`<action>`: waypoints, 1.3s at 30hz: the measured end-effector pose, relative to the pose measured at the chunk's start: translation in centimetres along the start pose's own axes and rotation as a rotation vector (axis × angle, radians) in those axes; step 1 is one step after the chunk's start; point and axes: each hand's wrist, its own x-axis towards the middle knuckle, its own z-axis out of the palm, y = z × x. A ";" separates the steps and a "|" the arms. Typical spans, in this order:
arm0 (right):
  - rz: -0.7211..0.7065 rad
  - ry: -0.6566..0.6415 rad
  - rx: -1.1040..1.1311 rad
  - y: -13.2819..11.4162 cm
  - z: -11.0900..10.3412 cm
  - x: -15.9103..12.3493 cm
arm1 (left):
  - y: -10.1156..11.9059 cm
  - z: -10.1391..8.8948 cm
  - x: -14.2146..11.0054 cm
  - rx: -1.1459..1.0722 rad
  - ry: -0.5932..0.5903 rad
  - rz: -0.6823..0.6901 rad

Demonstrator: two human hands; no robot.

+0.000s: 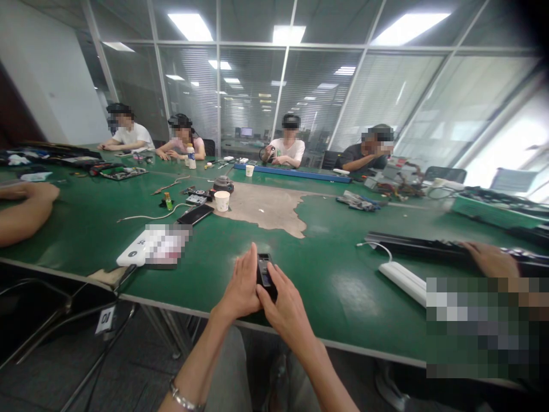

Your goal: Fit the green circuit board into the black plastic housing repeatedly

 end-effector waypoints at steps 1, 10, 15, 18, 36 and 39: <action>0.001 0.009 0.020 -0.1 -0.1 0.0 | 0.0 0.0 0.0 -0.003 0.004 -0.003; 0.086 0.056 0.132 -0.7 -0.3 0.4 | -0.1 -0.1 0.0 -0.003 0.011 0.004; 0.184 0.242 0.166 -0.4 -2.7 1.0 | -0.1 -0.3 0.0 -0.016 -0.006 -0.004; 0.271 0.281 0.070 1.3 -3.8 0.7 | 0.2 -0.5 0.1 -0.032 -0.027 -0.018; 0.220 0.214 -0.169 6.0 -3.2 -3.3 | 1.0 -0.5 0.2 -0.027 -0.015 -0.035; 0.234 0.206 -0.129 5.9 -3.5 -3.1 | 0.9 -0.5 0.3 -0.033 -0.025 -0.023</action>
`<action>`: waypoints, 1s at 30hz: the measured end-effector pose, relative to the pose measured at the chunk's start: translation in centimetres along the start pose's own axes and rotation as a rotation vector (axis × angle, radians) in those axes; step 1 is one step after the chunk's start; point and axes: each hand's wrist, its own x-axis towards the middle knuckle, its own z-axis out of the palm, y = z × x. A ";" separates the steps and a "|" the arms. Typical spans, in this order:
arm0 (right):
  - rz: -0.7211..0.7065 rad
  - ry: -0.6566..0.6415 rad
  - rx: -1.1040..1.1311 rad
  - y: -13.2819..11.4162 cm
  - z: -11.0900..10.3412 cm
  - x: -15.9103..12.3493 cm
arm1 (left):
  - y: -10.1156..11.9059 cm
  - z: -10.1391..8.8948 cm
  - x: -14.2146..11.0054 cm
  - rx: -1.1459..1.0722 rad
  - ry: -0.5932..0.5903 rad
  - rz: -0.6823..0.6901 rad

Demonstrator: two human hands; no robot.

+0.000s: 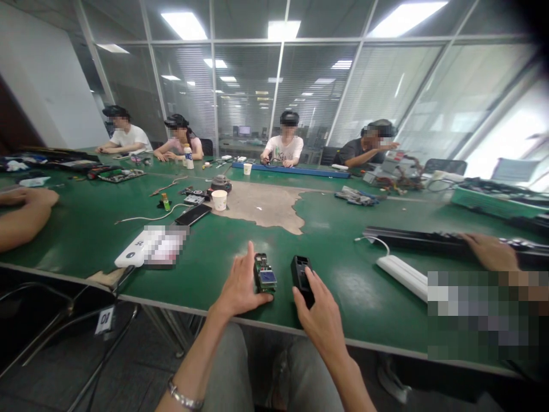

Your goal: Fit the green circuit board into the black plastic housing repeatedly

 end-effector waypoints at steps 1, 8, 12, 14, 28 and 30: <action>0.016 0.006 0.030 -0.2 -0.2 0.2 | 0.0 0.0 0.0 -0.002 0.000 0.004; 0.007 -0.002 0.307 -3.8 -1.1 1.5 | -0.2 -0.1 -0.1 -0.011 -0.015 0.017; -0.093 -0.075 0.319 -6.1 -0.1 1.7 | -0.4 0.0 -0.1 -0.009 -0.014 0.032; -0.125 -0.073 0.308 -6.7 0.4 1.7 | -0.5 0.1 -0.1 0.002 0.002 0.039; -0.198 -0.187 0.042 -8.3 2.2 1.7 | -0.7 0.5 -0.4 0.015 0.032 0.042; -0.183 -0.198 0.022 -8.1 2.5 1.2 | -0.6 0.4 -0.4 0.028 0.020 0.048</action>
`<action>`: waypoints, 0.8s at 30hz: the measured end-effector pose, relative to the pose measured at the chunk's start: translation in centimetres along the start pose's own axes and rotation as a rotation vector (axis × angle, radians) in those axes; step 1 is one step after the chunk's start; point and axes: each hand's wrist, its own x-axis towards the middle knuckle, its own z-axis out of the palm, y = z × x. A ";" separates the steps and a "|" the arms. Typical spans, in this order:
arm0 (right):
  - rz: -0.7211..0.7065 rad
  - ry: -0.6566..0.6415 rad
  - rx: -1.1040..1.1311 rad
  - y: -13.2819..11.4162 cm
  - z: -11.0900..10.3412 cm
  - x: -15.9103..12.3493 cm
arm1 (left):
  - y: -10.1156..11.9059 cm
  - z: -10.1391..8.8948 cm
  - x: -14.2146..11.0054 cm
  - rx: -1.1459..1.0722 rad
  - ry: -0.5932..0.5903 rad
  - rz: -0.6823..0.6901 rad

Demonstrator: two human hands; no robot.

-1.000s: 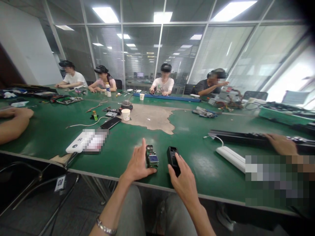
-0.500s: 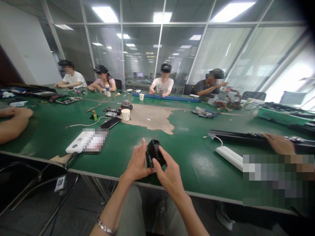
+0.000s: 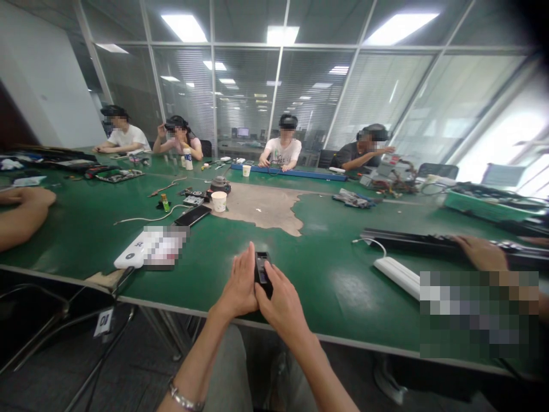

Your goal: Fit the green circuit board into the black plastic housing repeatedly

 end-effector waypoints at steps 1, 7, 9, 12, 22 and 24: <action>0.007 0.007 -0.009 0.1 0.1 -0.2 | 0.1 -0.1 0.0 0.006 -0.005 0.006; 0.004 0.058 0.051 0.7 0.5 -0.6 | 0.1 0.0 0.1 -0.001 0.007 -0.002; 0.002 0.066 0.094 0.7 0.6 -0.6 | -0.1 0.1 0.1 -0.009 0.009 -0.007; 0.022 0.093 0.170 0.5 0.5 -0.3 | -0.3 0.2 0.2 -0.023 0.016 -0.012; 0.123 0.372 0.200 3.6 -3.9 0.0 | 0.0 -0.3 0.5 -0.057 -0.073 -0.024; 0.152 0.374 0.129 5.3 -3.7 -0.7 | 0.1 -0.4 0.6 -0.062 -0.066 -0.030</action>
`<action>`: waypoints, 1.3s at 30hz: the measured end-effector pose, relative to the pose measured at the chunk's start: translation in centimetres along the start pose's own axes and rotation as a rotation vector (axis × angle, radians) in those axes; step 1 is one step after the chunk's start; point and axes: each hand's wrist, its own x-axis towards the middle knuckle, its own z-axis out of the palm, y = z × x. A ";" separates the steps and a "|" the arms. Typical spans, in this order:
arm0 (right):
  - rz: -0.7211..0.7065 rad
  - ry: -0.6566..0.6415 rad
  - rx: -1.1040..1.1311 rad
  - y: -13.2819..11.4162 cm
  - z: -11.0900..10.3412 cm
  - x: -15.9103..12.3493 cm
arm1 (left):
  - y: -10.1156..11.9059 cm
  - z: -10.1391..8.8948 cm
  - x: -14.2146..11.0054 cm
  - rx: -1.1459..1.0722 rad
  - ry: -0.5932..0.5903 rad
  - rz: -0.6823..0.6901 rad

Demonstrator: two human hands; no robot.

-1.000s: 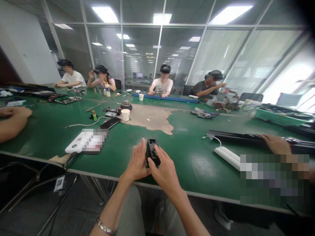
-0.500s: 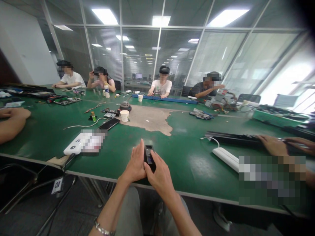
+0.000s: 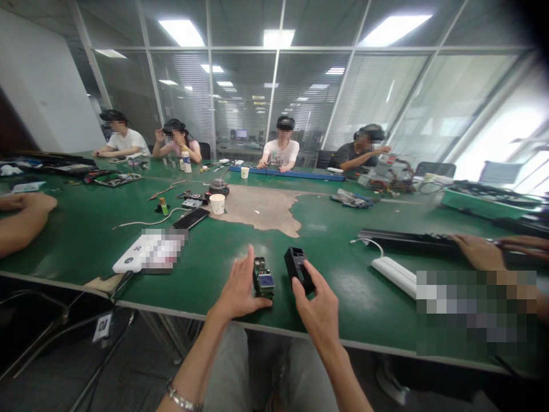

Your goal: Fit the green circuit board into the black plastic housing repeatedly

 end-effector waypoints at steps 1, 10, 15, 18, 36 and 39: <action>0.004 0.003 -0.025 0.8 0.0 -0.3 | 0.1 0.0 0.0 0.000 0.006 -0.001; -0.057 -0.063 -0.060 2.5 0.2 -1.9 | 0.6 0.0 -0.1 -0.001 0.020 0.002; 0.011 0.036 -0.038 2.0 -0.1 -1.9 | 0.5 0.2 -0.2 -0.009 0.027 -0.011; 0.021 0.043 -0.036 2.1 0.0 -1.9 | 0.4 0.1 -0.1 -0.015 0.021 -0.006; 0.046 -0.050 -0.098 2.2 -0.2 -2.4 | 0.8 0.0 -0.2 -0.029 0.056 -0.012; 0.063 -0.071 -0.080 1.6 -0.4 -2.4 | 0.6 0.1 -0.1 -0.033 0.061 -0.032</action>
